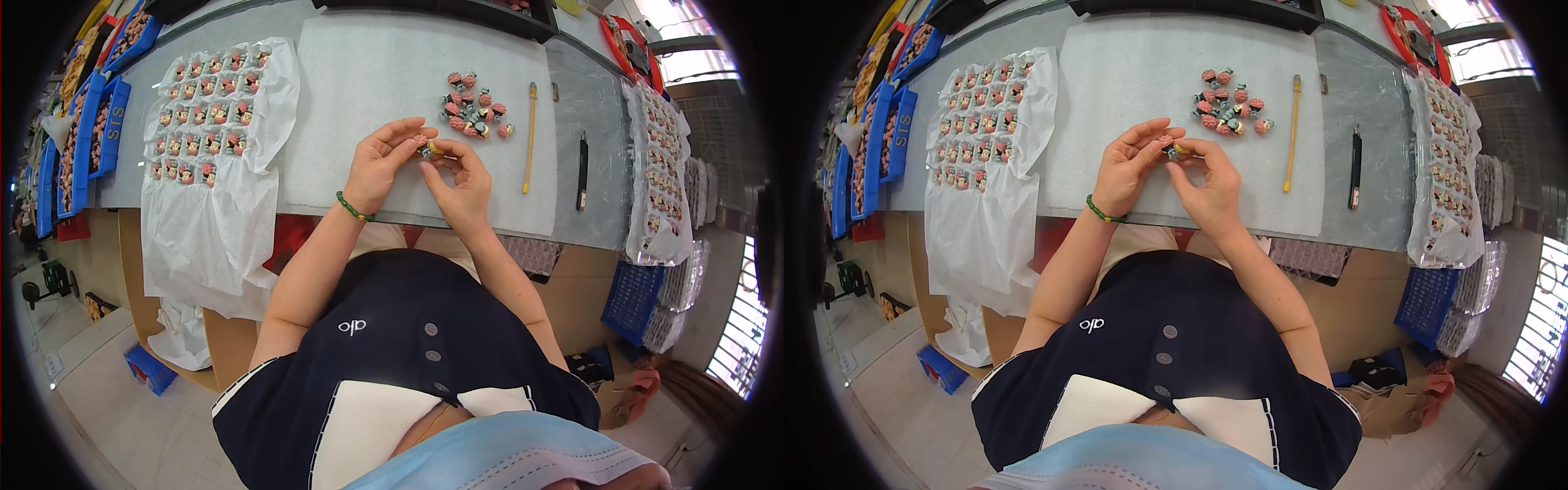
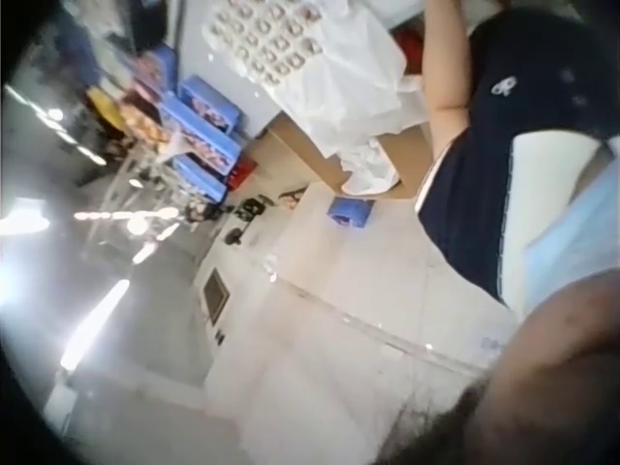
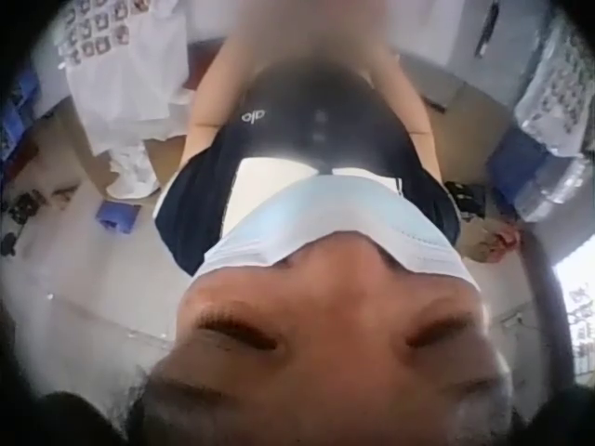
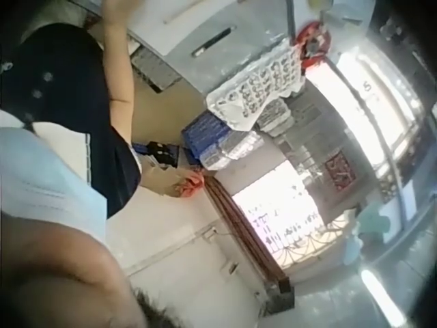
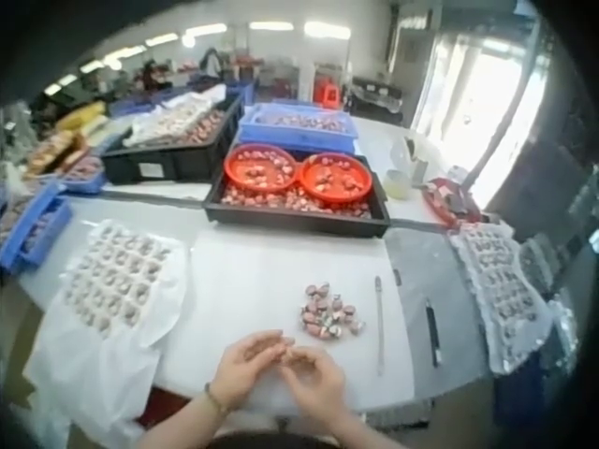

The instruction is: Assembling small toy components and placing them into a sorting tray.

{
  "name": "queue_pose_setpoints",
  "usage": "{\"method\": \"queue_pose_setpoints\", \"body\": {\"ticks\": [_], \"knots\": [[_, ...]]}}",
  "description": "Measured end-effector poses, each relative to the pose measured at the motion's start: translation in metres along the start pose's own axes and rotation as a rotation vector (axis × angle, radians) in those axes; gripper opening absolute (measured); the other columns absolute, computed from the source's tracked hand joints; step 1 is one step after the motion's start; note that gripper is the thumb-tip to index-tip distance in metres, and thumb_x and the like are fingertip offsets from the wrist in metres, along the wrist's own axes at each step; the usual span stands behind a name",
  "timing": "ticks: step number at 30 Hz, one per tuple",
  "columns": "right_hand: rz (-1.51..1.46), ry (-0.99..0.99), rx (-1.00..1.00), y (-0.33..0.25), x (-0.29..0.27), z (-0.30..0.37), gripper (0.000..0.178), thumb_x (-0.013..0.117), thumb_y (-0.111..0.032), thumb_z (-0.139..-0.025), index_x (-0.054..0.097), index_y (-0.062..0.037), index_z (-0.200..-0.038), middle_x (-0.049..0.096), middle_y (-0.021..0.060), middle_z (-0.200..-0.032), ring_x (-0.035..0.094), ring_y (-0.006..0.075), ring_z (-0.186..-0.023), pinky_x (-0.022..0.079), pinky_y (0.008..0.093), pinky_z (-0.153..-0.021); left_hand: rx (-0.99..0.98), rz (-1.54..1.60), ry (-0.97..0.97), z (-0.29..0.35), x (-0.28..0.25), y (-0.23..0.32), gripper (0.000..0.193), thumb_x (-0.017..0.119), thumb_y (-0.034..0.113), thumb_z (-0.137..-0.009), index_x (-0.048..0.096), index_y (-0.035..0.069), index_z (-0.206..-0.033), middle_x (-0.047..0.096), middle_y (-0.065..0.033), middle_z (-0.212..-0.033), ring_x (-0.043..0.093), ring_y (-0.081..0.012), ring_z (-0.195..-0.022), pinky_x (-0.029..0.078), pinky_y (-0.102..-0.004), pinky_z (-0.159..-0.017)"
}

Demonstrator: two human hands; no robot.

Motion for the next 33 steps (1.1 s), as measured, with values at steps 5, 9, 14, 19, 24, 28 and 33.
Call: {"method": "queue_pose_setpoints", "body": {"ticks": [5,9,14,19,24,28,33], "knots": [[0.274,0.038,-0.127,-0.018,-0.008,-0.025,0.027,0.055,0.008,-0.071,0.054,0.0003,-0.097,0.055,0.008,-0.095,0.053,0.0148,-0.084,0.046,0.024,-0.068,-0.022,0.129,0.049,0.003,-0.003,0.003,0.025,0.049,0.011,-0.087,0.05,-0.001,-0.109,0.058,-0.0066,-0.095,0.056,-0.0143,-0.087,0.046,-0.0275,-0.078],[0.664,0.034,-0.382,-0.033,-0.013,-0.069,0.024,0.056,0.004,-0.068,0.058,-0.0024,-0.091,0.057,0.0081,-0.089,0.052,0.0207,-0.079,0.045,0.027,-0.067,-0.056,0.13,0.047,0.006,0.001,0.008,0.026,0.048,0.014,-0.088,0.05,0.0,-0.109,0.056,-0.0037,-0.091,0.055,-0.0143,-0.085,0.046,-0.0284,-0.076],[1.025,-0.218,-0.362,-0.008,-0.007,-0.097,0.019,0.056,-0.003,-0.067,0.06,-0.0029,-0.085,0.059,0.0093,-0.077,0.051,0.0271,-0.077,0.043,0.0332,-0.072,-0.101,0.167,0.11,0.008,0.009,0.017,0.026,0.044,0.016,-0.089,0.05,-0.002,-0.108,0.054,-0.0054,-0.09,0.053,-0.0132,-0.084,0.045,-0.0258,-0.069],[1.002,-0.147,-0.351,-0.016,-0.004,-0.092,0.018,0.055,-0.003,-0.068,0.06,-0.0025,-0.084,0.059,0.0115,-0.079,0.053,0.0279,-0.08,0.043,0.0352,-0.071,-0.068,0.137,0.07,0.006,0.001,0.018,0.025,0.044,0.015,-0.089,0.05,-0.002,-0.107,0.054,-0.0058,-0.089,0.051,-0.0104,-0.077,0.04,-0.0222,-0.061],[1.108,-0.106,-0.178,-0.02,-0.003,-0.096,0.017,0.055,-0.002,-0.067,0.06,-0.0028,-0.083,0.058,0.0123,-0.078,0.056,0.0279,-0.077,0.045,0.0375,-0.067,-0.076,0.134,0.076,0.006,-0.001,0.017,0.025,0.045,0.013,-0.089,0.051,-0.002,-0.107,0.054,-0.0051,-0.088,0.048,-0.0091,-0.072,0.038,-0.0214,-0.059],[0.978,-0.111,-0.238,-0.027,-0.005,-0.096,0.018,0.059,0.0,-0.066,0.061,-0.0029,-0.084,0.059,0.0116,-0.078,0.058,0.0214,-0.066,0.047,0.0299,-0.064,-0.07,0.131,0.092,0.009,-0.003,0.018,0.025,0.046,0.013,-0.088,0.051,-0.002,-0.107,0.054,-0.0041,-0.087,0.048,-0.0083,-0.071,0.038,-0.0204,-0.059],[0.184,-0.036,0.001,-0.041,0.011,-0.055,0.013,0.06,0.0,-0.074,0.059,0.0018,-0.087,0.061,0.0081,-0.082,0.058,0.0123,-0.072,0.047,0.0218,-0.066,-0.04,0.14,0.09,0.01,-0.008,0.021,0.027,0.048,0.015,-0.088,0.05,-0.001,-0.11,0.054,-0.0035,-0.089,0.047,-0.0075,-0.071,0.038,-0.0195,-0.059]]}}
Point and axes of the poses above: each hand's wrist, its own z-axis away from the middle knuckle, its own x-axis out of the palm, y = z × x, the point moved 2 cm from there along -z, towards the middle knuckle
